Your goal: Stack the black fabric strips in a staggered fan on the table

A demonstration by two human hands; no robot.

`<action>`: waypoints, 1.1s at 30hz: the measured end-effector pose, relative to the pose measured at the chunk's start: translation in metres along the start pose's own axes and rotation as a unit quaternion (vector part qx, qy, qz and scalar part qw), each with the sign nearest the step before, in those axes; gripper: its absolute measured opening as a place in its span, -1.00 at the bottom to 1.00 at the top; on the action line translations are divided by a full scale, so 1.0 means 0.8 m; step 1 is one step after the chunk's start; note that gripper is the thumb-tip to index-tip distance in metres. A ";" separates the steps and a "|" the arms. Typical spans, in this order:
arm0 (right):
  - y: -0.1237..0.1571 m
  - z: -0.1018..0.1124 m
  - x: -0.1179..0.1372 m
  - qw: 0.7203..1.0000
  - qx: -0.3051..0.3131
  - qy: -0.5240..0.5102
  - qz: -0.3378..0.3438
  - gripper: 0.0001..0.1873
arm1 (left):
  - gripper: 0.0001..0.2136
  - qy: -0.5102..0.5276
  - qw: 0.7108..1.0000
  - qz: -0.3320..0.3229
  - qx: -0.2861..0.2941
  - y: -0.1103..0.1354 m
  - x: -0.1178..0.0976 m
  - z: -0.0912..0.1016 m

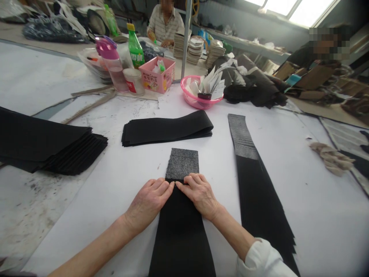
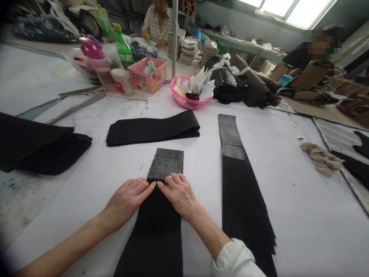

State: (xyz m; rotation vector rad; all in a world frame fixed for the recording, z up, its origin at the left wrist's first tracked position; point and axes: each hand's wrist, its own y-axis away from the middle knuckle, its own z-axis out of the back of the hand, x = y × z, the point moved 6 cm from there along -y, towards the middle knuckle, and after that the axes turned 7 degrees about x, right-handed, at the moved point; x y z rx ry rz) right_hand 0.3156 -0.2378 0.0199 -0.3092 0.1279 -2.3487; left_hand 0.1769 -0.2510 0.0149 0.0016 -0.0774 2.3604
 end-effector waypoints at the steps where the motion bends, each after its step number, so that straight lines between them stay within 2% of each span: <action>1: 0.001 0.002 -0.001 1.000 -0.001 -0.002 0.004 -0.71 | -0.68 0.000 1.000 0.001 0.008 0.000 0.000 0.000; 7: 0.009 0.011 -0.018 1.000 0.003 -0.022 0.013 -0.77 | -0.61 -0.029 0.999 -0.009 0.019 -0.003 -0.005 0.005; 13: 0.015 0.010 -0.029 0.999 0.015 -0.038 0.011 -0.77 | -0.58 -0.027 0.998 -0.006 0.049 -0.007 -0.007 0.005; 18: 0.014 0.011 -0.031 0.999 0.016 -0.026 0.010 -0.78 | -0.60 -0.017 0.999 -0.003 0.048 -0.011 -0.007 0.005; 25: 0.012 0.014 -0.028 1.000 0.027 0.002 0.015 -0.79 | -0.62 -0.028 0.996 -0.035 0.071 -0.020 -0.015 0.008; 33: 0.012 0.019 -0.037 0.998 0.051 0.000 0.031 -0.78 | -0.62 -0.028 0.996 -0.030 0.075 -0.028 -0.021 0.011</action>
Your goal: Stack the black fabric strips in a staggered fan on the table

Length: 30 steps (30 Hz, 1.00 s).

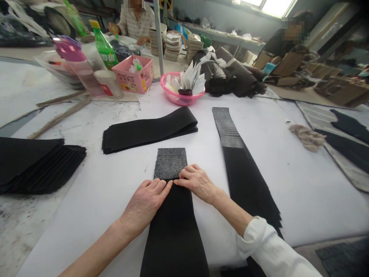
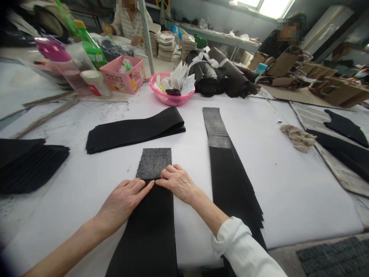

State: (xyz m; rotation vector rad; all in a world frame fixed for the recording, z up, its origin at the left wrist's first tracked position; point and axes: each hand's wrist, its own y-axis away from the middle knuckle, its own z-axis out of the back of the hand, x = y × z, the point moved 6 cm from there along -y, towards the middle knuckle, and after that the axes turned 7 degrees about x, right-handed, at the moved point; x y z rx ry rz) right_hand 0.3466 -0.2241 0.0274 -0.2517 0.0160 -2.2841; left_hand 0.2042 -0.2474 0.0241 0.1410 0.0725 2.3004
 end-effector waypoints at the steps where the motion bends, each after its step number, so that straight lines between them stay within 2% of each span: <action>1: 0.001 0.001 -0.002 1.000 0.005 0.002 0.003 -0.79 | -0.62 0.004 1.000 0.002 0.000 0.000 0.001 -0.001; 17: 0.025 -0.003 -0.014 1.000 0.006 0.006 -0.003 -0.72 | -0.57 0.058 0.997 0.012 0.043 -0.008 0.006 -0.001; 25: 0.027 -0.004 -0.009 1.000 0.000 -0.007 -0.014 -0.71 | -0.65 0.022 1.000 -0.005 0.019 -0.015 0.000 0.009; 30: 0.027 -0.005 -0.005 1.000 -0.018 0.002 -0.021 -0.72 | -0.64 -0.005 1.000 -0.014 0.009 -0.017 -0.009 0.005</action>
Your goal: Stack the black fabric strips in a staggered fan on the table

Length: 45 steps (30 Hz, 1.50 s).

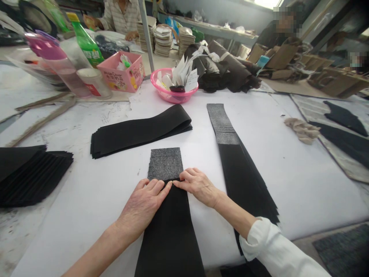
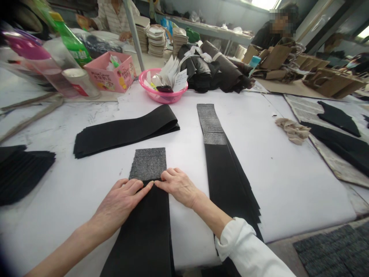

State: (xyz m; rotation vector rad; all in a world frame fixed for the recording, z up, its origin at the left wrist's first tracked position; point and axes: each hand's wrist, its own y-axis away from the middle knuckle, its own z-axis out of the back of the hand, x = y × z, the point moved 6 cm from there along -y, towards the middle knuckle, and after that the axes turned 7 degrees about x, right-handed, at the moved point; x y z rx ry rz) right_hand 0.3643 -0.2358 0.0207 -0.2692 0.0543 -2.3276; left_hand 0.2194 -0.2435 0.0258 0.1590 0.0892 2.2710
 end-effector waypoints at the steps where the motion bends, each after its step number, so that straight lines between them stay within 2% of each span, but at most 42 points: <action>1: 0.001 -0.001 -0.001 1.000 -0.006 0.000 -0.004 -0.73 | -0.63 -0.007 1.000 0.000 -0.007 0.000 -0.002 -0.002; 4: 0.004 -0.002 -0.010 0.999 -0.022 -0.026 -0.023 -0.76 | -0.61 -0.014 1.000 0.007 -0.021 0.001 -0.004 -0.008; 8: 0.011 -0.005 -0.023 0.996 -0.035 -0.077 -0.034 -0.80 | -0.58 0.010 1.000 0.012 -0.008 0.000 -0.002 -0.011; 13: 0.016 -0.005 -0.027 0.994 -0.044 -0.096 -0.036 -0.78 | -0.56 0.023 1.000 0.012 0.009 -0.004 -0.002 -0.008; 19: 0.019 0.005 -0.028 0.980 -0.051 -0.184 -0.055 -0.76 | -0.56 0.025 0.999 0.012 0.016 -0.007 -0.004 -0.006; 31: 0.018 -0.011 -0.030 0.986 -0.092 -0.124 -0.066 -0.81 | -0.54 0.033 0.999 0.013 0.028 -0.011 -0.006 -0.007; 38: 0.020 -0.014 -0.026 0.993 -0.065 -0.090 -0.034 -0.79 | -0.54 0.020 0.999 0.009 0.032 -0.015 -0.007 -0.006; 42: 0.023 -0.015 -0.027 0.992 -0.052 -0.108 -0.041 -0.77 | -0.56 0.008 0.999 0.007 0.031 -0.016 -0.008 -0.004; 45: 0.025 -0.014 -0.034 0.979 -0.059 -0.184 -0.065 -0.73 | -0.56 0.000 1.000 0.004 0.027 -0.016 -0.009 -0.001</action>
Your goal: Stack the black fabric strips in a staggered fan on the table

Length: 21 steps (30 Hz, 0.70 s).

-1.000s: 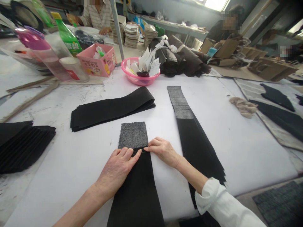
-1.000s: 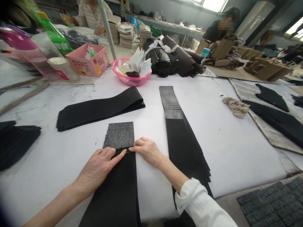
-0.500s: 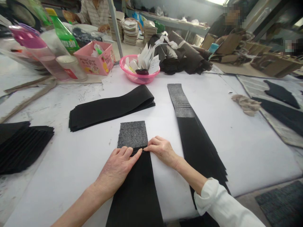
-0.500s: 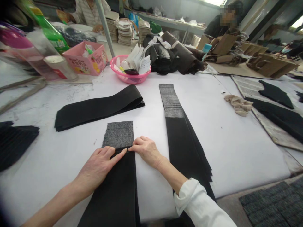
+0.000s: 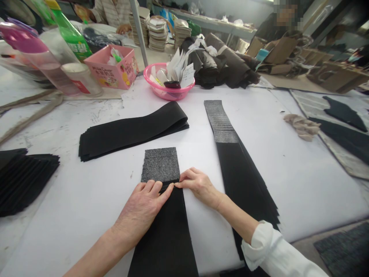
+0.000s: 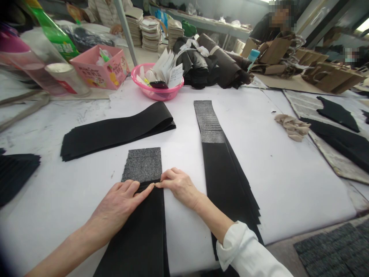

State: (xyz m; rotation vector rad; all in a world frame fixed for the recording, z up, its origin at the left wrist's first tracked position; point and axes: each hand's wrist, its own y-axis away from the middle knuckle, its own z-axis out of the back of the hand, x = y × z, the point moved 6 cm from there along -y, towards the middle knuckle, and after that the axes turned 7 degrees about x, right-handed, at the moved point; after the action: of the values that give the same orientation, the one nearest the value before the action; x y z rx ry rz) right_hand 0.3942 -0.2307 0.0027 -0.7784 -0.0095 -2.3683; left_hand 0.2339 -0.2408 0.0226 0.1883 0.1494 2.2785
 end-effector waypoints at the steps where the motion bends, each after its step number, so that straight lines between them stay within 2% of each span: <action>1: 0.000 0.002 -0.003 0.999 -0.006 -0.032 -0.014 -0.70 | -0.56 -0.003 1.000 0.000 -0.002 0.000 0.000 0.001; 3: 0.000 0.005 -0.006 0.996 -0.018 -0.079 -0.038 -0.66 | -0.56 -0.006 1.000 -0.001 -0.005 0.001 -0.001 0.002; 6: 0.000 0.004 -0.004 0.995 -0.019 -0.082 -0.045 -0.64 | -0.56 -0.006 1.000 0.002 -0.010 0.001 -0.001 0.001; 11: 0.002 -0.002 0.002 0.999 -0.017 -0.019 -0.033 -0.65 | -0.57 -0.002 1.000 0.004 -0.013 0.001 0.000 -0.001; 16: 0.004 -0.007 0.011 0.996 0.010 0.087 0.000 -0.71 | -0.57 0.002 1.000 0.009 -0.013 0.003 0.000 -0.003; 21: 0.006 -0.003 0.019 0.992 0.011 0.126 0.014 -0.72 | -0.60 0.000 0.999 0.023 -0.044 0.008 -0.002 -0.005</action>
State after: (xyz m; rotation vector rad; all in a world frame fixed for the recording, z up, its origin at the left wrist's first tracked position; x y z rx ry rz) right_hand 0.3858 -0.2437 0.0082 -0.4620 0.0813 -2.4188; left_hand 0.2293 -0.2466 0.0196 0.1479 0.0440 2.3251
